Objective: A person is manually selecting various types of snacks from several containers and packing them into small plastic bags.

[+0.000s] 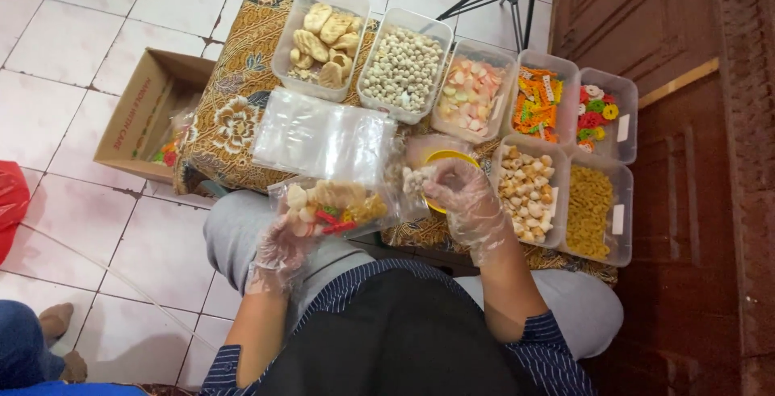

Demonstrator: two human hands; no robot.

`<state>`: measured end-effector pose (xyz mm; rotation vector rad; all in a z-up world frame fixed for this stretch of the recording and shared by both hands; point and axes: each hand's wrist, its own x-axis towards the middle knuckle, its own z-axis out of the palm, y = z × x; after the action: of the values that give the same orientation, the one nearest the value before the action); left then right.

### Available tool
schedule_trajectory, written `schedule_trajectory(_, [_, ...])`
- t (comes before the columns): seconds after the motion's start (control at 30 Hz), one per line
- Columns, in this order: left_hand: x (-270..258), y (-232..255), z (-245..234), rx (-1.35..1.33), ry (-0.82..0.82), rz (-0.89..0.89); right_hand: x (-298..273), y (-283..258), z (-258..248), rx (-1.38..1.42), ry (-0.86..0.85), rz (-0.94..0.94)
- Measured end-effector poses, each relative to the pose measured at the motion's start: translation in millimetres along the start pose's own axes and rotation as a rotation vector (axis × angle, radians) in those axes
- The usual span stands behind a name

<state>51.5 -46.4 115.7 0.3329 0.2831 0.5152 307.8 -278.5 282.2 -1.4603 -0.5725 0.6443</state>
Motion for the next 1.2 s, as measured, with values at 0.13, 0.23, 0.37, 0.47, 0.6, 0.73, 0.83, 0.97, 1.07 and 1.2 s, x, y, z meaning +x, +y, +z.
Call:
schedule_trajectory(0.13, [-4.1,-7.3,34.8,0.112,0.14,-0.125,-14.9,-18.7,-14.0,-0.039,0.016,0.057])
schedule_trajectory(0.23, [-19.7,-10.0,102.2,0.048,-0.043,-0.14,-19.2,-11.3,-31.4,-0.113,-0.001,0.001])
schedule_trajectory(0.37, [-11.5,-27.5,100.9,0.031,-0.104,-0.193,-24.2,-16.6,-37.7,-0.069,-0.227,-0.048])
schedule_trajectory(0.47, [10.2,-49.8,25.1,0.051,-0.075,-0.313,-30.9,1.9,-56.0,-0.016,-0.357,-0.139])
schedule_trajectory(0.6, [-6.1,-49.9,87.5,0.058,-0.078,-0.363,-26.4,-55.5,-38.9,-0.01,-0.542,-0.133])
schedule_trajectory(0.73, [-13.9,-56.7,107.4,0.036,0.026,-0.357,-3.4,32.5,-68.7,0.098,-0.807,-0.289])
schedule_trajectory(0.83, [-13.1,-58.5,102.4,0.037,0.052,-0.395,-17.7,6.9,-64.2,0.004,-0.856,-0.228])
schedule_trajectory(0.97, [-9.0,-60.6,91.0,0.11,0.167,-0.465,-38.3,-7.5,-62.1,-0.233,-0.675,0.024])
schedule_trajectory(1.07, [-4.5,-61.4,94.1,0.141,0.204,-0.445,-40.1,10.6,-71.8,-0.226,-0.667,0.061])
schedule_trajectory(1.2, [-19.8,-54.2,146.0,0.231,0.217,-0.405,-39.9,-27.9,-62.0,-0.26,-0.743,-0.119])
